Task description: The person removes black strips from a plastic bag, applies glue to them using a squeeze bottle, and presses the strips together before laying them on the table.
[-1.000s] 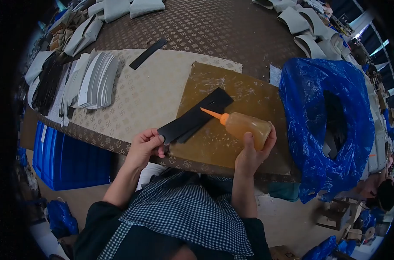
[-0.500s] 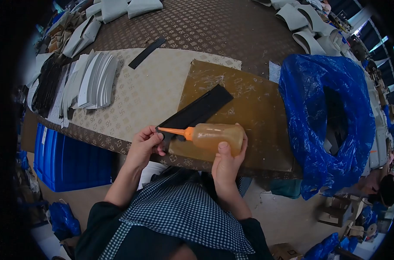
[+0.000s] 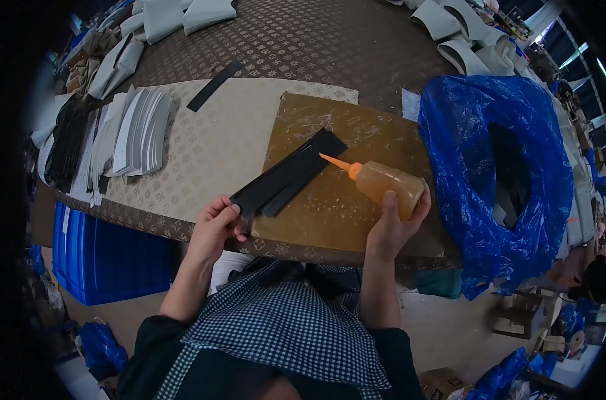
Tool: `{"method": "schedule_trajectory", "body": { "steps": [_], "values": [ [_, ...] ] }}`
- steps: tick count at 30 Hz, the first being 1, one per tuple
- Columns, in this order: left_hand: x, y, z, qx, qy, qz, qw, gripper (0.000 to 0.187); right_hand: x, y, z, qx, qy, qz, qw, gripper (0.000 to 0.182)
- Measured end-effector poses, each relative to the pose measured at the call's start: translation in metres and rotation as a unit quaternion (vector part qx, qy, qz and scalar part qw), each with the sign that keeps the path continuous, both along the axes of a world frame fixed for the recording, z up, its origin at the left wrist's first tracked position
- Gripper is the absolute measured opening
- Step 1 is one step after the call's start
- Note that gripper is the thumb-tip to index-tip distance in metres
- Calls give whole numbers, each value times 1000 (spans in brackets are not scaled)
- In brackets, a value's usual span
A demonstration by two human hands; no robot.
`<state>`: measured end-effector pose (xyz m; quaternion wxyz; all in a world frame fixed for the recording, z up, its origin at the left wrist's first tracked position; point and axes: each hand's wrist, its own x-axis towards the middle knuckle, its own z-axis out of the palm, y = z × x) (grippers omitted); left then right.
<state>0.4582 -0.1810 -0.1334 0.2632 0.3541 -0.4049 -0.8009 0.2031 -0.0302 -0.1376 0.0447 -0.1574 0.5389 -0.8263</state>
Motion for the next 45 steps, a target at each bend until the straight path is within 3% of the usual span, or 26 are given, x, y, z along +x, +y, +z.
{"method": "schedule_trajectory", "body": {
  "steps": [13, 20, 26, 34, 36, 37, 40, 41, 43, 45],
  "values": [
    [2, -2, -6, -6, -1, -12, 1000, 7, 68, 12, 11, 5, -143, 167, 976, 72],
    [-1, -13, 4, -19, 9, 9, 1000, 7, 70, 12, 7, -22, -137, 206, 969, 76],
    [-28, -85, 29, -116, 7, 53, 992, 13, 31, 12, -5, -51, -109, 102, 988, 84],
    [-70, -197, 0, -138, -34, 129, 981, 13, 26, 14, -12, -87, -102, 125, 983, 85],
    [-66, -204, -6, -196, -154, 179, 952, 30, 26, 15, -12, -89, -101, 125, 983, 85],
    [-59, -204, -10, -242, -211, 191, 928, 48, 25, 15, -14, -91, -101, 125, 983, 85],
    [-41, -177, -8, -380, -273, 182, 865, 44, 24, 15, -14, -97, -104, 133, 981, 84],
    [-37, -158, -7, -404, -222, 153, 874, 35, 24, 15, -13, -96, -106, 136, 980, 84],
    [-25, -114, -10, -399, -188, 68, 895, 29, 26, 14, -10, -92, -112, 133, 980, 84],
    [-18, -62, 11, -400, -270, -52, 874, 29, 26, 15, -10, -88, -119, 130, 980, 84]
  ]
}}
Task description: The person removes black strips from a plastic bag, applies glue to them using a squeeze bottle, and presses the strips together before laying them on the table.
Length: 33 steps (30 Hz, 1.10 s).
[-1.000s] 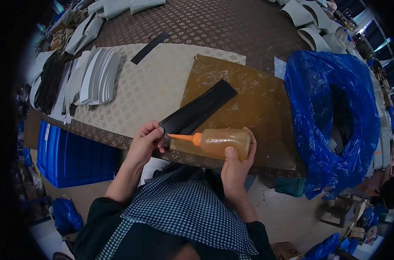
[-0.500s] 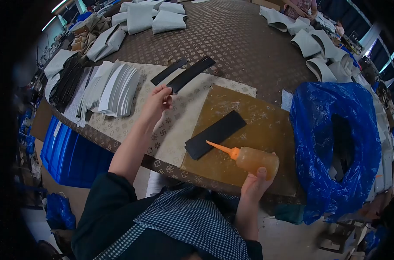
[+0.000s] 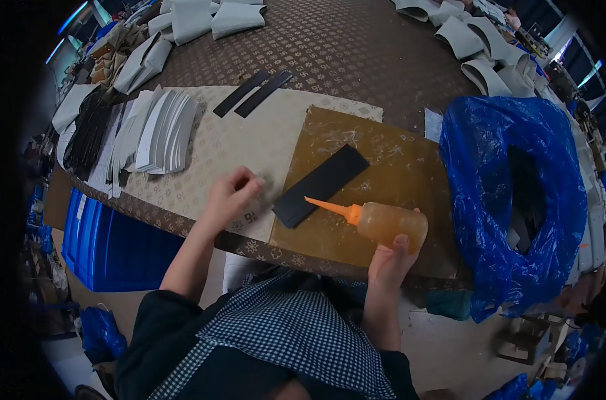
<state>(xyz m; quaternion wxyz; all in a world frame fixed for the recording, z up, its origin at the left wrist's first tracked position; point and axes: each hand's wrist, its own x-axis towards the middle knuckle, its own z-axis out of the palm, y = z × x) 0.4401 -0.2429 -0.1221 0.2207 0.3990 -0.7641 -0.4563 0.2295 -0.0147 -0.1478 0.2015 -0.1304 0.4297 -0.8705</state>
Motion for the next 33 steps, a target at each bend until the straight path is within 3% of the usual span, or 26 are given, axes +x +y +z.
{"method": "schedule_trajectory", "body": {
  "steps": [2, 3, 6, 9, 15, 18, 21, 28, 33],
  "values": [
    [-2, 31, 11, -90, -111, -44, 989, 33, -1, 0, -2, -5, -3, -1, 1000, 84],
    [-4, 39, 11, -110, -113, -44, 987, 36, -1, 0, -3, -4, -2, -1, 1000, 84],
    [-10, 43, 3, -75, -123, -15, 989, 35, -2, 1, -3, -6, 3, 1, 1000, 85],
    [-13, 40, -5, -74, -34, 4, 997, 38, 1, 2, -2, -1, 7, 4, 1000, 86],
    [-24, 35, -11, -111, 18, 13, 994, 27, 2, 1, 1, 6, 11, -2, 1000, 89],
    [-20, 38, -11, 5, 108, 28, 994, 20, 4, 2, 2, 4, 6, -9, 1000, 88],
    [0, 39, 7, 314, 187, 25, 930, 16, 4, 2, 4, -3, 3, -4, 1000, 85],
    [23, 60, -10, 413, 236, 66, 877, 20, 3, -3, 7, 8, 21, -42, 999, 80],
    [24, 66, -13, 407, 271, 57, 870, 24, -2, -10, 16, 51, 68, -91, 992, 79]
  ]
}}
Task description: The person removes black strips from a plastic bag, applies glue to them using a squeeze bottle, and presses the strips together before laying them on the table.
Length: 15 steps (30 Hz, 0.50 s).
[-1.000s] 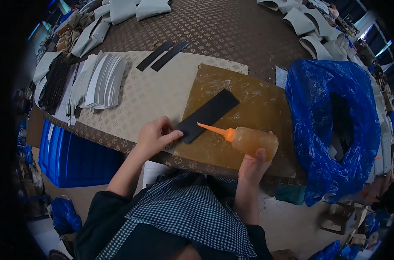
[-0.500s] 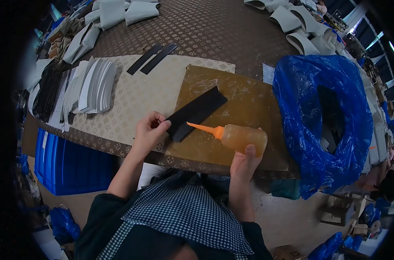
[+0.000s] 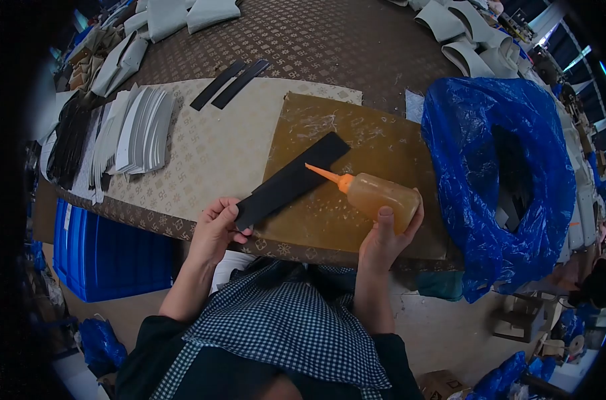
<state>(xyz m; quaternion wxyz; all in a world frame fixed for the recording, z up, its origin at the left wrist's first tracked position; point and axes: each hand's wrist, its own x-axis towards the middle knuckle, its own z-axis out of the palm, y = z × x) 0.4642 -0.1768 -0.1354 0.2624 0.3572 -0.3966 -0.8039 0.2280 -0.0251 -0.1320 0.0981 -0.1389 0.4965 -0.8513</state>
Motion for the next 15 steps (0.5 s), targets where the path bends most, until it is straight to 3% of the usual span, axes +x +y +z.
{"method": "schedule_trajectory", "body": {
  "steps": [8, 15],
  "values": [
    [-2, 2, 1, 8, 17, 9, 1000, 25, -6, -7, -3, 63, 89, -44, 993, 74],
    [0, 5, 0, 25, 31, -10, 999, 33, 8, -3, -2, 54, 59, 3, 997, 72]
  ]
}}
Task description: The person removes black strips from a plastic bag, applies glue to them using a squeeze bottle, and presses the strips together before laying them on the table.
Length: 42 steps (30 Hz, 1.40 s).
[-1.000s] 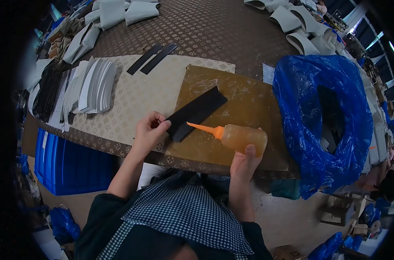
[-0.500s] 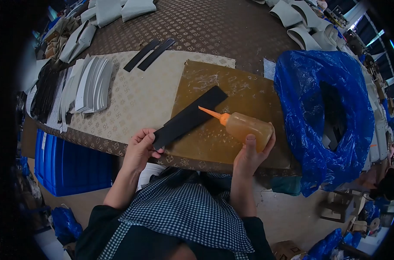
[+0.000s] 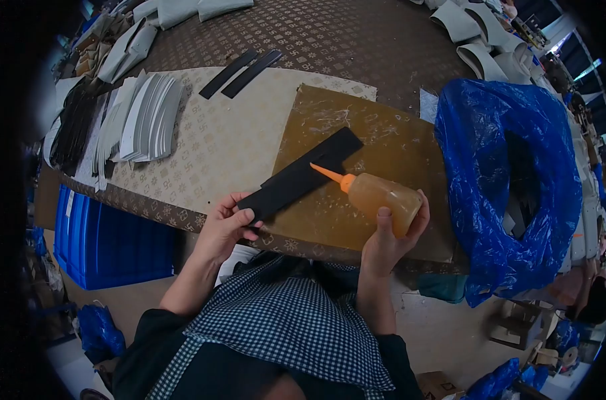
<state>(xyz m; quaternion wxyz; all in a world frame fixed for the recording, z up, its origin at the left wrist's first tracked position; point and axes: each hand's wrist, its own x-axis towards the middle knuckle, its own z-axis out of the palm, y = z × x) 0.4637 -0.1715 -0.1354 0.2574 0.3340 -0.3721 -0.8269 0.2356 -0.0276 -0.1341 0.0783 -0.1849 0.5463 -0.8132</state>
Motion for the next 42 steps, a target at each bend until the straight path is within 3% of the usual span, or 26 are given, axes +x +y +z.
{"method": "schedule_trajectory", "body": {
  "steps": [12, 18, 22, 28, 34, 42],
  "values": [
    [0, 4, -2, -6, 17, 14, 1000, 31, 64, -6, 3, -29, -160, 159, 974, 76],
    [4, 0, -7, -3, 15, 60, 998, 20, 34, 4, 10, -64, -119, 93, 986, 79],
    [3, -1, 0, 7, 14, 71, 997, 16, 0, 16, -1, -48, -65, -2, 997, 78],
    [4, -1, -2, -2, 10, 71, 997, 14, -10, 20, -2, -16, -5, -60, 998, 74],
    [2, -1, -2, -3, 1, 65, 998, 13, -7, 21, -7, 17, 19, -53, 998, 75],
    [1, -1, 2, 12, -30, 75, 997, 12, 32, 19, 5, 9, -107, 54, 993, 74]
  ]
}}
